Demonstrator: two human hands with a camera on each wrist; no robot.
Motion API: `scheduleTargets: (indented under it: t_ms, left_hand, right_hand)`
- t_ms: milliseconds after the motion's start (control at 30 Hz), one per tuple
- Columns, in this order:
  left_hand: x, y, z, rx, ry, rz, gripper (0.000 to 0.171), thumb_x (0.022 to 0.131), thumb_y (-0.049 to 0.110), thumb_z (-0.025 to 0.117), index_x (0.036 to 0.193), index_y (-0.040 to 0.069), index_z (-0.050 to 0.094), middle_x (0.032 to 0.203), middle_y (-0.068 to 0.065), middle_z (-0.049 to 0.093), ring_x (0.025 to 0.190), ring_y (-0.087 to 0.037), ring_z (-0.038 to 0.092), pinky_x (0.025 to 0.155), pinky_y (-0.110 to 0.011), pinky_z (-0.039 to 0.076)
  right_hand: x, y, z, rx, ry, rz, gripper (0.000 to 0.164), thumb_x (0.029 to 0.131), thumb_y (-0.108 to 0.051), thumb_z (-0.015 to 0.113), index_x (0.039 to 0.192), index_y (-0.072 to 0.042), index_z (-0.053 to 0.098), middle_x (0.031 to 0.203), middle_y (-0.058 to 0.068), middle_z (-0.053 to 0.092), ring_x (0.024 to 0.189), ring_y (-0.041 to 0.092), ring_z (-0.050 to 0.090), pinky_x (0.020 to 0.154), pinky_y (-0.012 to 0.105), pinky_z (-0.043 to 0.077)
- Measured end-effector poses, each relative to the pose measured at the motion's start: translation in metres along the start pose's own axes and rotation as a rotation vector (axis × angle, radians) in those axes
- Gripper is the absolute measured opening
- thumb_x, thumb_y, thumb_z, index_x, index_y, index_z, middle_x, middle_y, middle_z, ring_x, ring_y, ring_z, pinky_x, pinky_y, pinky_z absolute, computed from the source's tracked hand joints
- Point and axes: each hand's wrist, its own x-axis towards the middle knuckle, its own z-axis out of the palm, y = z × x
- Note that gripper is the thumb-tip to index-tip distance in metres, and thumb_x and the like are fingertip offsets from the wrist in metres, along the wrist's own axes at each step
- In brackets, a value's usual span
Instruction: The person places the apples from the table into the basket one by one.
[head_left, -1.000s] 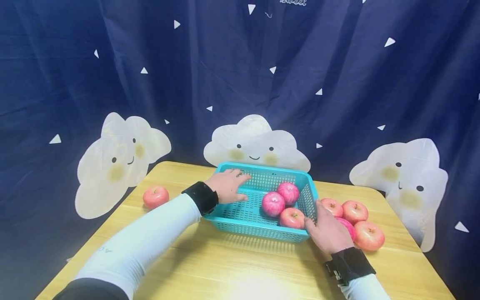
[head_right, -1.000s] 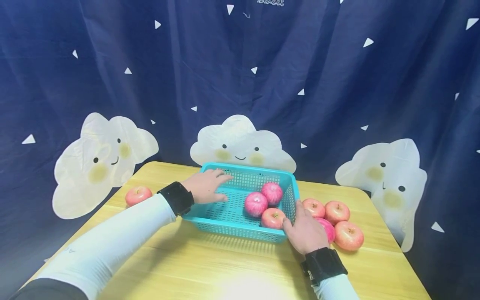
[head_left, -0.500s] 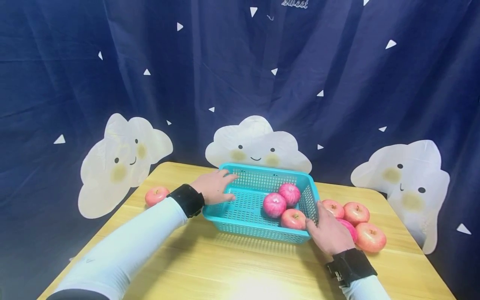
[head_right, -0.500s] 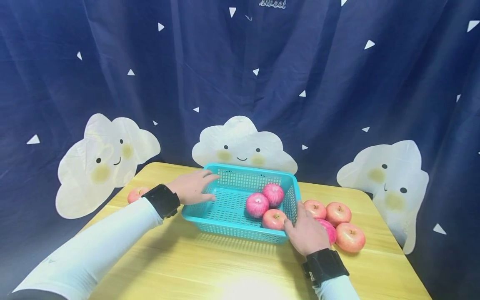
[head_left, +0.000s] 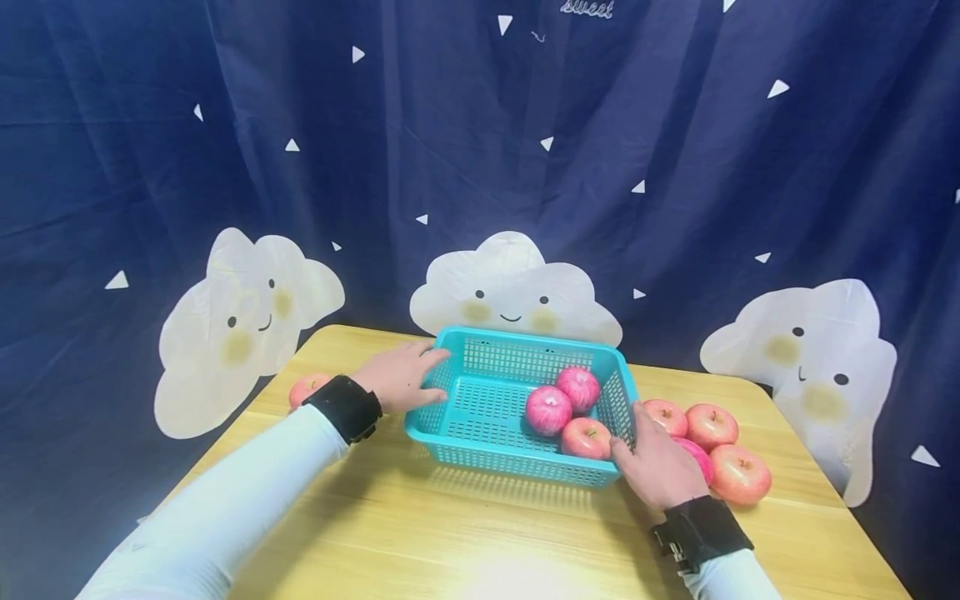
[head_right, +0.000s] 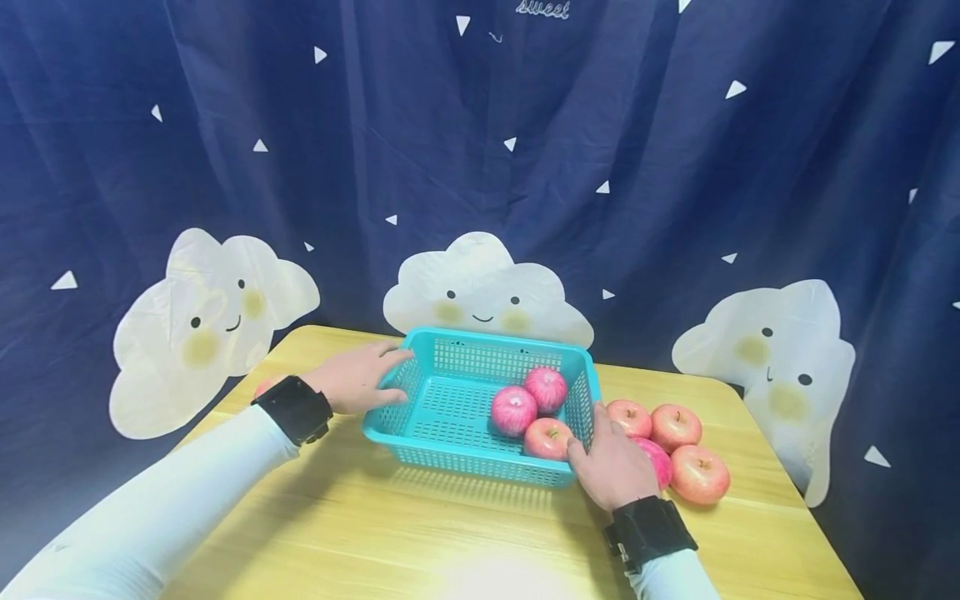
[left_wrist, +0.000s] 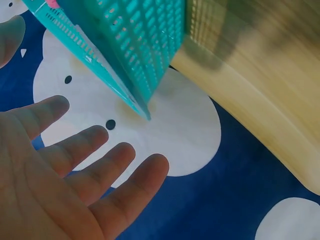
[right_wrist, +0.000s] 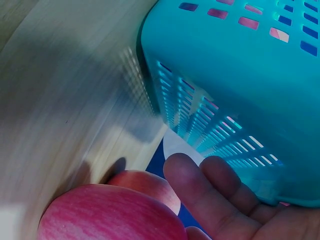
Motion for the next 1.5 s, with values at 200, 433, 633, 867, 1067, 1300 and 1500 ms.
scheduleTargets:
  t_ms: [200, 433, 633, 867, 1067, 1300, 1500]
  left_hand:
    - [-0.011, -0.012, -0.001, -0.013, 0.032, -0.023, 0.076, 0.092, 0.048, 0.068, 0.153, 0.010, 0.044, 0.150, -0.022, 0.045, 0.136, -0.039, 0.046, 0.107, -0.057, 0.041]
    - [-0.029, -0.029, -0.006, -0.029, 0.049, -0.078, 0.073, 0.095, 0.048, 0.064, 0.153, 0.007, 0.044, 0.153, -0.024, 0.042, 0.139, -0.042, 0.041, 0.111, -0.058, 0.035]
    - [-0.044, -0.046, -0.005, -0.018, 0.089, -0.081, 0.072, 0.095, 0.047, 0.065, 0.150, 0.004, 0.046, 0.149, -0.026, 0.045, 0.137, -0.044, 0.043, 0.110, -0.058, 0.036]
    - [-0.061, -0.063, 0.001, -0.006, 0.114, -0.097, 0.070, 0.095, 0.044, 0.065, 0.148, 0.002, 0.048, 0.145, -0.028, 0.048, 0.133, -0.048, 0.046, 0.107, -0.061, 0.038]
    - [-0.071, -0.084, 0.016, 0.006, 0.119, -0.128, 0.071, 0.094, 0.045, 0.067, 0.146, 0.000, 0.050, 0.142, -0.031, 0.049, 0.130, -0.049, 0.047, 0.106, -0.062, 0.038]
    - [-0.079, -0.097, 0.027, 0.019, 0.133, -0.159, 0.068, 0.092, 0.044, 0.069, 0.141, -0.001, 0.054, 0.135, -0.030, 0.053, 0.124, -0.049, 0.051, 0.101, -0.062, 0.043]
    - [-0.084, -0.108, 0.035, 0.040, 0.176, -0.165, 0.064, 0.090, 0.041, 0.072, 0.138, 0.000, 0.057, 0.131, -0.029, 0.055, 0.121, -0.050, 0.052, 0.096, -0.062, 0.046]
  right_hand:
    - [0.000, -0.001, 0.000, -0.001, 0.001, -0.003, 0.080, 0.100, -0.045, 0.050, 0.158, 0.003, 0.022, 0.153, 0.027, 0.040, 0.126, 0.048, 0.054, 0.090, 0.063, 0.050]
    - [0.001, -0.001, -0.001, -0.008, 0.019, -0.007, 0.079, 0.100, -0.043, 0.051, 0.158, 0.002, 0.023, 0.153, 0.027, 0.041, 0.124, 0.047, 0.055, 0.089, 0.063, 0.051]
    - [0.000, -0.002, -0.002, 0.005, 0.003, 0.013, 0.079, 0.100, -0.043, 0.051, 0.158, 0.002, 0.023, 0.152, 0.027, 0.042, 0.126, 0.047, 0.054, 0.090, 0.063, 0.051]
    - [0.000, -0.002, -0.002, 0.002, 0.002, 0.010, 0.080, 0.100, -0.044, 0.051, 0.159, 0.002, 0.022, 0.154, 0.027, 0.040, 0.127, 0.047, 0.053, 0.090, 0.063, 0.050]
    - [0.000, 0.000, 0.001, -0.003, 0.014, -0.008, 0.079, 0.100, -0.043, 0.051, 0.158, 0.003, 0.023, 0.154, 0.027, 0.039, 0.125, 0.047, 0.055, 0.089, 0.063, 0.051]
    - [0.000, 0.002, 0.004, -0.002, 0.010, -0.001, 0.079, 0.100, -0.042, 0.052, 0.159, 0.002, 0.023, 0.155, 0.026, 0.038, 0.126, 0.047, 0.054, 0.089, 0.062, 0.052]
    - [0.000, 0.001, 0.002, 0.002, 0.013, 0.006, 0.080, 0.099, -0.043, 0.052, 0.159, 0.001, 0.023, 0.154, 0.026, 0.039, 0.124, 0.046, 0.056, 0.088, 0.061, 0.053]
